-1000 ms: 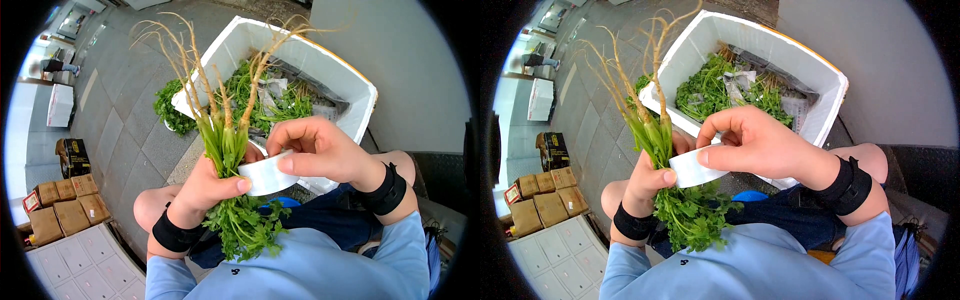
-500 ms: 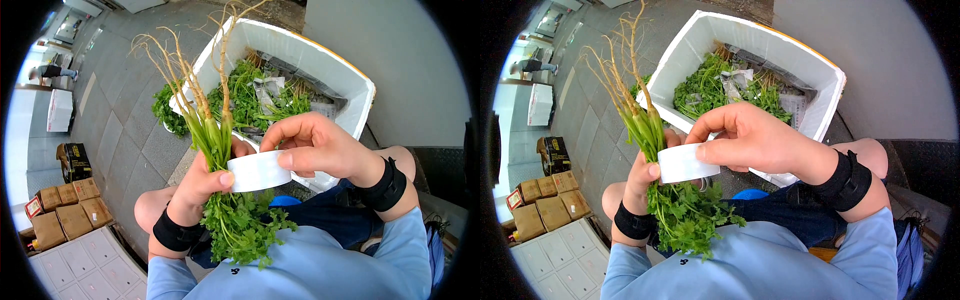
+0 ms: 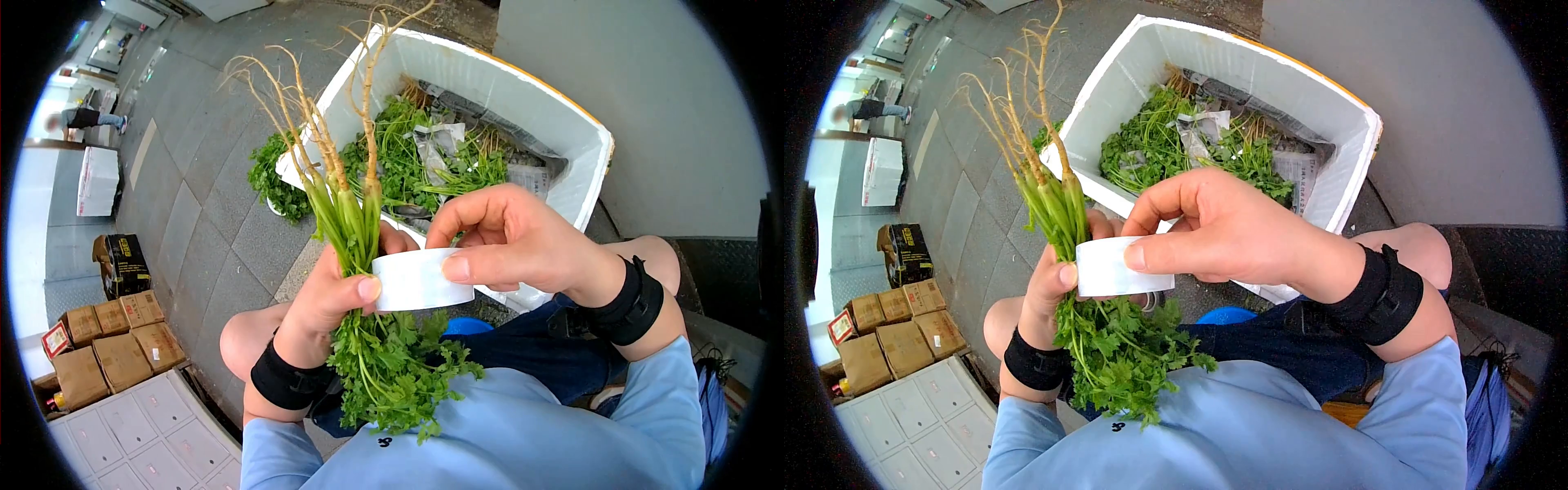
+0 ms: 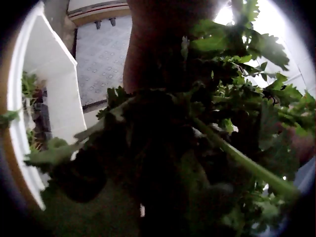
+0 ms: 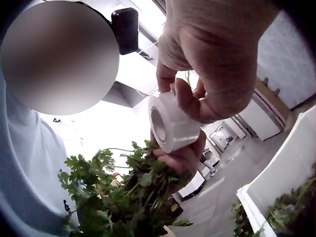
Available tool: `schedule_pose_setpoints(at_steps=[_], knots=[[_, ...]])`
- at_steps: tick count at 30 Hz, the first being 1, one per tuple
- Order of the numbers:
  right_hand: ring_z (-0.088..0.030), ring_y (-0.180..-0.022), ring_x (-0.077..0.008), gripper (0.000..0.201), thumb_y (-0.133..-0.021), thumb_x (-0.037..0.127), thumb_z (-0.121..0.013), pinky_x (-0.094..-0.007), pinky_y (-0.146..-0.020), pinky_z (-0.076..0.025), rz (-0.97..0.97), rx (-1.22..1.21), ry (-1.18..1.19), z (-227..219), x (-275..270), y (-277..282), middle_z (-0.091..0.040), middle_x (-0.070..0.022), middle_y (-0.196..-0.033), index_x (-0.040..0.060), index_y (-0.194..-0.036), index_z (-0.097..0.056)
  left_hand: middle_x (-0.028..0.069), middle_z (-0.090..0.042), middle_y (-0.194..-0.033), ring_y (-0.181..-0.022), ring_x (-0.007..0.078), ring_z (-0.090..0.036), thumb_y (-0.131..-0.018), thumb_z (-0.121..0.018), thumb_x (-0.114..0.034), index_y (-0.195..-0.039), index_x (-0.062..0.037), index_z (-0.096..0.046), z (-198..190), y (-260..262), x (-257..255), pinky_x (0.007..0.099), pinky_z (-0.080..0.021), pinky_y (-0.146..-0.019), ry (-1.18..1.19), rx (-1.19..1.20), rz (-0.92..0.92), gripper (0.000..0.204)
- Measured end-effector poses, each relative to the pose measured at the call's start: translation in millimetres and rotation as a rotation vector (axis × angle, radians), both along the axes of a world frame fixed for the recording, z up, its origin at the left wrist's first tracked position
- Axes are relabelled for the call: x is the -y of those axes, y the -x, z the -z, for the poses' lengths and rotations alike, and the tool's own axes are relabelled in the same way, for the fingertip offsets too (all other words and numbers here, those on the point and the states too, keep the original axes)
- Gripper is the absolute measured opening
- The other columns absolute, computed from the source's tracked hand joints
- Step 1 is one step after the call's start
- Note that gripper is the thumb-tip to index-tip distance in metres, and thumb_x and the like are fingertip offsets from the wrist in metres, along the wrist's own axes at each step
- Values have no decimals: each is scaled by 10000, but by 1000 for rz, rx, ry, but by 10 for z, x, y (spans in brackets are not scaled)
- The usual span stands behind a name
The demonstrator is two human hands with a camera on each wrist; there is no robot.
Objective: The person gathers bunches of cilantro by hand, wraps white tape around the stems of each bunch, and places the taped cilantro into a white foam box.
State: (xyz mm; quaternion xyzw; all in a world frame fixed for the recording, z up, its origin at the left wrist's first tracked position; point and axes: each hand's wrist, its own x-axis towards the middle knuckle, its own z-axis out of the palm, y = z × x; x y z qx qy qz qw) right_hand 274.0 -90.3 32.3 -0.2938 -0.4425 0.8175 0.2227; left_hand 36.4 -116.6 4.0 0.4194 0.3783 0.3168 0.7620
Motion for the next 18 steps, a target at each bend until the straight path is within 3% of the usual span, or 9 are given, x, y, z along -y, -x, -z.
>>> schedule_pose_setpoints(at_steps=[5, 14, 18], knots=[[-403, -470, -2, 292, -858, 256, -698, -174, -410, -281, 3, 8, -42, 5, 18, 16, -580, 33, -693, 0, -992, -652, 87, -591, -957, -629, 82, -529, -652, -767, -545, -957, -26, -557, 24, -10, 2, 196, -392, -509, 3, -1, -5, 637], [-468, -516, -4, 331, -841, 182, -702, -162, -439, -332, 9, -55, -40, 2, 7, -3, -647, -16, -826, -20, -1086, -610, 73, -592, -927, -566, 69, -510, -655, -769, -552, -973, -28, -544, 49, 42, -3, 190, -357, -455, 46, 51, -7, 652], [-476, -531, -2, 315, -838, 185, -709, -160, -441, -330, -7, -37, -34, 12, 9, 0, -640, -6, -814, -19, -1057, -613, 68, -590, -927, -575, 68, -511, -661, -765, -548, -972, -31, -543, 49, 35, -14, 192, -352, -450, 26, 39, 0, 643]])
